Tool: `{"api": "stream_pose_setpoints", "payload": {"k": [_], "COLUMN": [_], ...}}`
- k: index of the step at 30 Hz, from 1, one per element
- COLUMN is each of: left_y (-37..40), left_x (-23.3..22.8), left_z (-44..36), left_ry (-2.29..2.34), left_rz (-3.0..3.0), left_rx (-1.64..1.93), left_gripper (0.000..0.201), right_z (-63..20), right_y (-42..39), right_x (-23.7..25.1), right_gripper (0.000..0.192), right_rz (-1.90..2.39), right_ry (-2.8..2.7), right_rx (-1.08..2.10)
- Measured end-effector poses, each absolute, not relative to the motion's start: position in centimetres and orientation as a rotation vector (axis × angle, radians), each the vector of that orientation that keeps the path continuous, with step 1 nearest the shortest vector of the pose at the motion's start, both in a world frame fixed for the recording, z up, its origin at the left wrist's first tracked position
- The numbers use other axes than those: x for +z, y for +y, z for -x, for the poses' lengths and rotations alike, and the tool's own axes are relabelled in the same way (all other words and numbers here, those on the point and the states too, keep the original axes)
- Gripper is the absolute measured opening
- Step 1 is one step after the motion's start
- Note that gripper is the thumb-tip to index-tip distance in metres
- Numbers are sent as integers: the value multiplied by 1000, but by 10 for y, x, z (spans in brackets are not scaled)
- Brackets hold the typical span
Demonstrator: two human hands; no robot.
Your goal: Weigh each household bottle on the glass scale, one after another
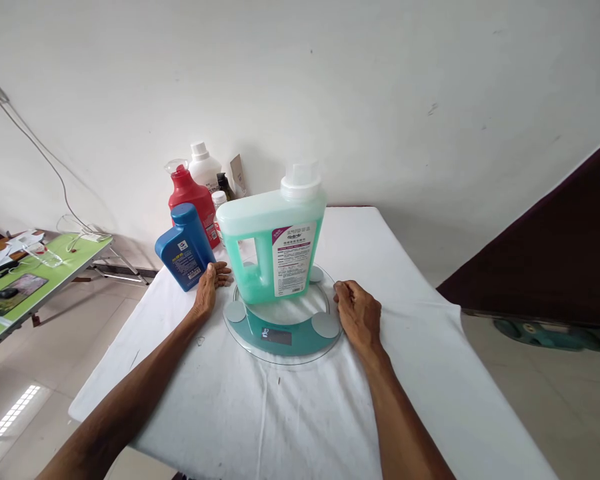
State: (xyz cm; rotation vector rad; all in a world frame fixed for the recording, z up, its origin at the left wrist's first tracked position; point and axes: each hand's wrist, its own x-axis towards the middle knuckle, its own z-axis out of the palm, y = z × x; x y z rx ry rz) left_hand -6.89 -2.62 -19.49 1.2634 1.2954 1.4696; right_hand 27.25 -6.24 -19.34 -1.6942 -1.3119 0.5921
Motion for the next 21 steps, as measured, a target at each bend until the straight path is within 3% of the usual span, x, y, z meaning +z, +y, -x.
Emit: {"api": "stream_pose_setpoints", "payload": {"k": [21], "left_y": [-25], "left_x": [-195], "left_z": [69], "left_ry": [1276], "left_rz": [-1238], "left_rx": [1477], "left_gripper": [100], "right_z": [-272], "right_y": [-64], "right_x": [-192], "right_gripper": [38], "right_rz": [1683], "right_ry": [-1330], "right_rx": [563]}}
